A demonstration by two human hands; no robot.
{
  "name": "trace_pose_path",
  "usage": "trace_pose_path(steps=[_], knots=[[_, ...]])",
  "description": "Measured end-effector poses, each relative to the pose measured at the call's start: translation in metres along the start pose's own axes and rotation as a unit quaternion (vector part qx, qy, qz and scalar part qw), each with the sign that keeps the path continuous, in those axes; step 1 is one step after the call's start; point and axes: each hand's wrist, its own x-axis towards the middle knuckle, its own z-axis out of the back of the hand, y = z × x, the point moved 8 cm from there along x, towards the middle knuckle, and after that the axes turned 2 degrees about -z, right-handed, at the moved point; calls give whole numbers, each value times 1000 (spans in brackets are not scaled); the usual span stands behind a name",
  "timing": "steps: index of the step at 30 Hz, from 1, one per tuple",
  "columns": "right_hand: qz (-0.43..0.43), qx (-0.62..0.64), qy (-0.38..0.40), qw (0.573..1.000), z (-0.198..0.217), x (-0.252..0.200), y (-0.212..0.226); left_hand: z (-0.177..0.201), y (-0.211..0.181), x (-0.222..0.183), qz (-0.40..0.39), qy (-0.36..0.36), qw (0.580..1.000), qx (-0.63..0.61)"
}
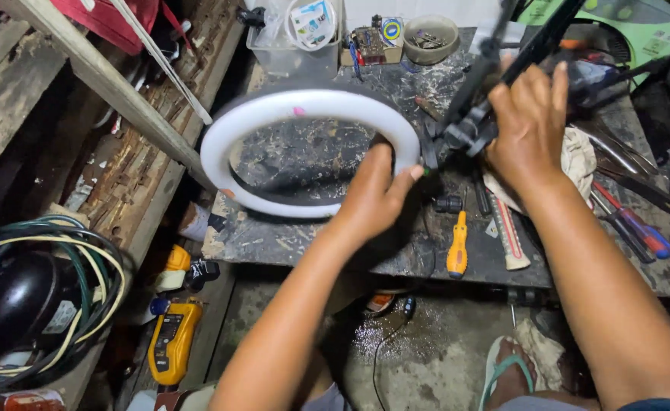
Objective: Securing a ring light onto a tripod mount by aligning the connector and tightening the assembly.
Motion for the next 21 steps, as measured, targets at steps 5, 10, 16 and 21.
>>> trace_pose_path(steps=[5, 10, 16, 21], knots=[[19, 90, -78, 993, 81, 33, 22, 47, -26, 15, -48, -37, 997, 45], [19, -8, -79, 997, 125, 22, 13, 98, -104, 15, -165, -11, 984, 61], [31, -56, -87, 994, 195, -5, 37, 126, -170, -9, -259, -10, 962, 81], [6, -161, -81, 984, 242, -36, 63, 148, -220, -40, -380, -6, 919, 110]])
